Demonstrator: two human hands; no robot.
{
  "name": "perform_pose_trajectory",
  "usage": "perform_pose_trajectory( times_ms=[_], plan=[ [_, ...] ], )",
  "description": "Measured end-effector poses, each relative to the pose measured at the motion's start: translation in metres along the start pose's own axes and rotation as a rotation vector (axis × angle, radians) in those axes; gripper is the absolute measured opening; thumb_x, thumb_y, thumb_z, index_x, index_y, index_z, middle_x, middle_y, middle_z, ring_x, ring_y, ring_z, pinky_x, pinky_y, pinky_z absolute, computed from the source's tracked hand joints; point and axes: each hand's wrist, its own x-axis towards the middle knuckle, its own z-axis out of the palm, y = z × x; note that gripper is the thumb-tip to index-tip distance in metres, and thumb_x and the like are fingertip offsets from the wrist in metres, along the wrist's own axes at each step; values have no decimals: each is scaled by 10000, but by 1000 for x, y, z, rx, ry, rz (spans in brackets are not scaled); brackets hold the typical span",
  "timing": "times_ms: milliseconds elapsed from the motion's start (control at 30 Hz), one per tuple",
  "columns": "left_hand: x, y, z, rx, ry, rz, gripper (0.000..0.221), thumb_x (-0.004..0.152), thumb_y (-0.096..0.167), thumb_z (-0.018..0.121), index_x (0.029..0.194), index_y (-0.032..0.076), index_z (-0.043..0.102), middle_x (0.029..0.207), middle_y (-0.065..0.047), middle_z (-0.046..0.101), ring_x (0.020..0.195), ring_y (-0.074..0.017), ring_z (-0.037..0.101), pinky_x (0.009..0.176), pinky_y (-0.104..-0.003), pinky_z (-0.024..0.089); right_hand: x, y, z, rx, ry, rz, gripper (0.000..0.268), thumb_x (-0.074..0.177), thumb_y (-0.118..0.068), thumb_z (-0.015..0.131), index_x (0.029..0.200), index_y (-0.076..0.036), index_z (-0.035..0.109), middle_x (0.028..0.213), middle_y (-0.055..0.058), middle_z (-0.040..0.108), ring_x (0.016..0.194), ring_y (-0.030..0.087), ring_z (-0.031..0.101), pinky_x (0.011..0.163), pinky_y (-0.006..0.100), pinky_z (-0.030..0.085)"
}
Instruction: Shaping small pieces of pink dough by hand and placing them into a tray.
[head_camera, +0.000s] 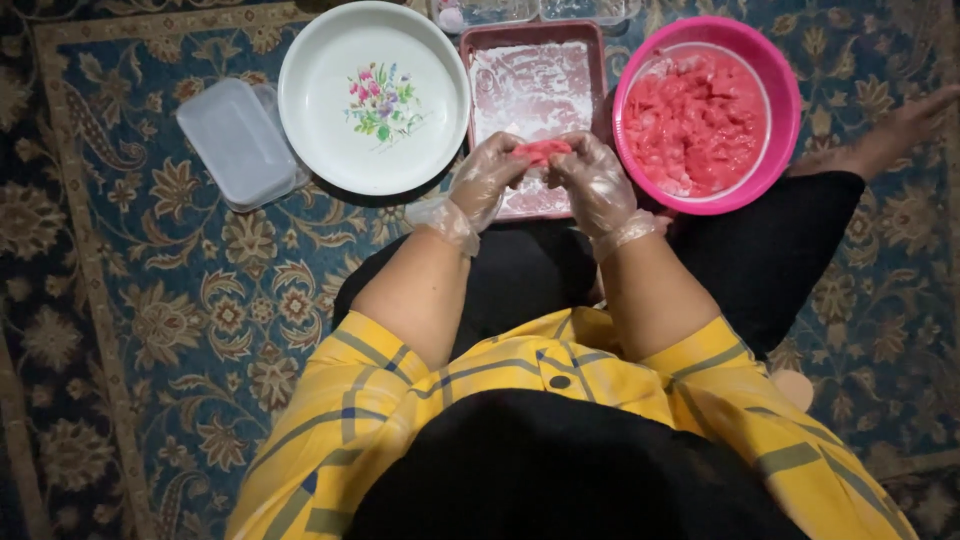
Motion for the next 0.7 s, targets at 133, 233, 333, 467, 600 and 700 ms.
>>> perform_pose_trajectory(
  times_ms=[133, 233, 333, 467, 600, 700],
  plan=[
    [2, 1, 0, 30, 77, -41, 150, 876, 111, 790, 933, 16, 689, 618, -111, 586, 529, -154, 580, 462, -243, 495, 2, 6, -11, -41, 59, -60, 139, 895, -9, 696, 1033, 10, 692, 692, 108, 620, 625, 183, 663, 606, 247, 531],
    [-1, 8, 5, -39, 102, -64, 127, 879, 99, 787, 899, 29, 683, 622, -96, 590, 525, -138, 577, 458, -222, 478, 9, 20, -22, 52, 101, -63, 137, 885, -9, 722, 1019, -4, 694, 710, 92, 603, 643, 195, 671, 616, 255, 551],
    [-3, 18, 5, -80, 97, -99, 114, 891, 102, 770, 878, 51, 669, 642, -83, 609, 542, -133, 601, 464, -206, 472, 20, 31, -36, 120, 111, -43, 154, 874, -22, 749, 1016, -23, 689, 750, 75, 609, 679, 203, 693, 615, 248, 558],
    [-5, 29, 5, -160, 48, -173, 142, 920, 156, 762, 899, 81, 644, 696, -86, 638, 592, -136, 635, 496, -198, 522, 32, 42, -48, 85, 152, -32, 165, 850, -24, 781, 987, -9, 691, 779, 83, 589, 675, 186, 652, 598, 255, 556],
    [-4, 31, 4, -227, 41, -211, 149, 926, 155, 745, 926, 67, 625, 707, -102, 642, 605, -142, 651, 510, -186, 540, 33, 29, -41, 84, 154, -47, 127, 854, -11, 764, 957, -15, 690, 766, 54, 556, 636, 150, 612, 569, 232, 536],
    [-2, 28, 2, -274, 48, -219, 153, 929, 147, 743, 940, 57, 621, 718, -123, 664, 622, -152, 688, 518, -187, 560, 35, 26, -40, 95, 187, -72, 162, 847, -18, 757, 993, -5, 689, 798, 62, 560, 644, 144, 613, 576, 238, 542]
  ],
)
